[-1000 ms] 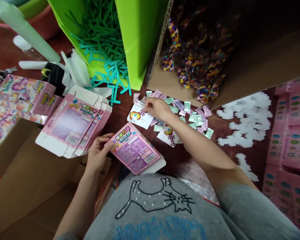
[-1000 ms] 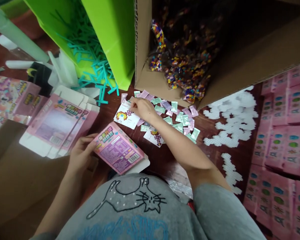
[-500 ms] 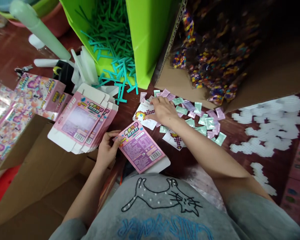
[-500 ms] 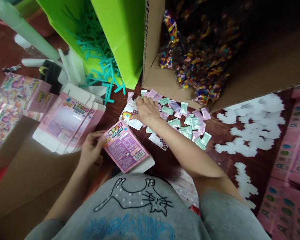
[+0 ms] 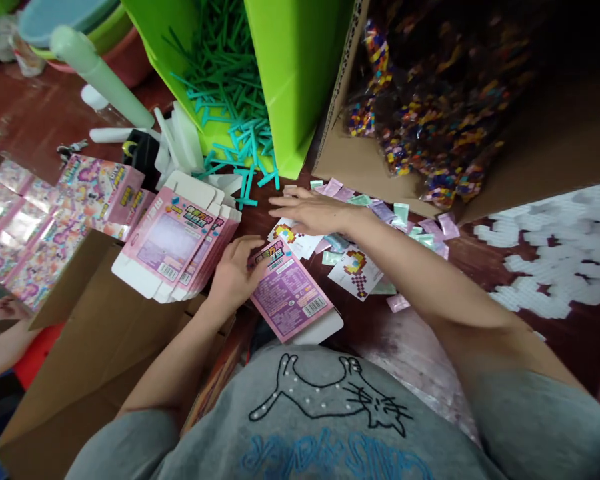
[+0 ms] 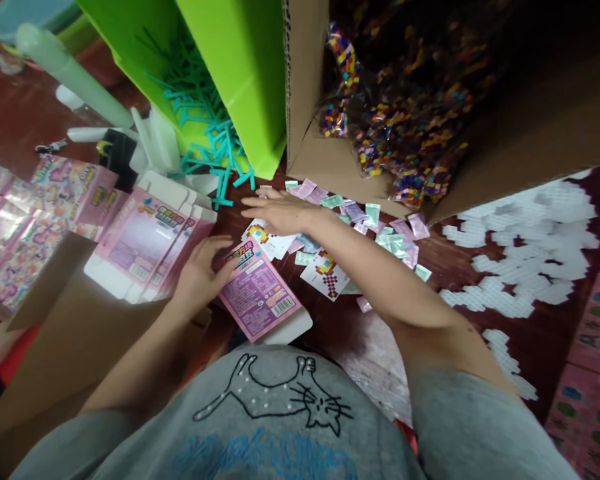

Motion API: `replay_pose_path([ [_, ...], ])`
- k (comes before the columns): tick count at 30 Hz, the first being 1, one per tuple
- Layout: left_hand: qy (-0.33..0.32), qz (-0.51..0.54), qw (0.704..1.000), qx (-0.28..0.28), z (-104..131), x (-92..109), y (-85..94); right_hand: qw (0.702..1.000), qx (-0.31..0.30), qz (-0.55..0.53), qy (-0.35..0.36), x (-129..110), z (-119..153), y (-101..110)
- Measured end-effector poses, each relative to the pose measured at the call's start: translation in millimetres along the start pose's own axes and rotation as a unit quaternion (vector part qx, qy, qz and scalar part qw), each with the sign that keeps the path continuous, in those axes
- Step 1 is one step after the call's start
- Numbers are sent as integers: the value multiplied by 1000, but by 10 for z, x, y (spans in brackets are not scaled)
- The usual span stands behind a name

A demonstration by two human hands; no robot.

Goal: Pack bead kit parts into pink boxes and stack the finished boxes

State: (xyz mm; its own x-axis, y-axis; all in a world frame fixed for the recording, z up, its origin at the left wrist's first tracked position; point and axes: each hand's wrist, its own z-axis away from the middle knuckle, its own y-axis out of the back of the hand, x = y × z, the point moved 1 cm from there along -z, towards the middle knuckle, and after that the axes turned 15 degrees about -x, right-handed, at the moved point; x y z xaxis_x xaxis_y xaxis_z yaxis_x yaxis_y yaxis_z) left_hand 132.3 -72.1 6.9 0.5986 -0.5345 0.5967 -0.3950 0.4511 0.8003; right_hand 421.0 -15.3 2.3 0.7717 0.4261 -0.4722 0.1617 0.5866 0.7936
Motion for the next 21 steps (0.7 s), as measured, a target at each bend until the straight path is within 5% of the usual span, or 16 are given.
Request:
replay_pose_path([
  [3,-28,-20,995,-92,-149,89,-26,994,-77,73,8,-56,-142,152],
  [6,-12,-35,989,-143,-64,23,-97,994,-42,99,3,-59,-101,246],
  [13,51,-43,995,-71,296,-200,-69,999,28,-28,-25,238,251,-33],
  [17,15,-68,997,-45,-209,26,-10,994,67,-80,-36,251,317,-263],
  [21,43,-45,988,-144,-1051,161,-44,973,193,-99,-77,217,555,-305],
])
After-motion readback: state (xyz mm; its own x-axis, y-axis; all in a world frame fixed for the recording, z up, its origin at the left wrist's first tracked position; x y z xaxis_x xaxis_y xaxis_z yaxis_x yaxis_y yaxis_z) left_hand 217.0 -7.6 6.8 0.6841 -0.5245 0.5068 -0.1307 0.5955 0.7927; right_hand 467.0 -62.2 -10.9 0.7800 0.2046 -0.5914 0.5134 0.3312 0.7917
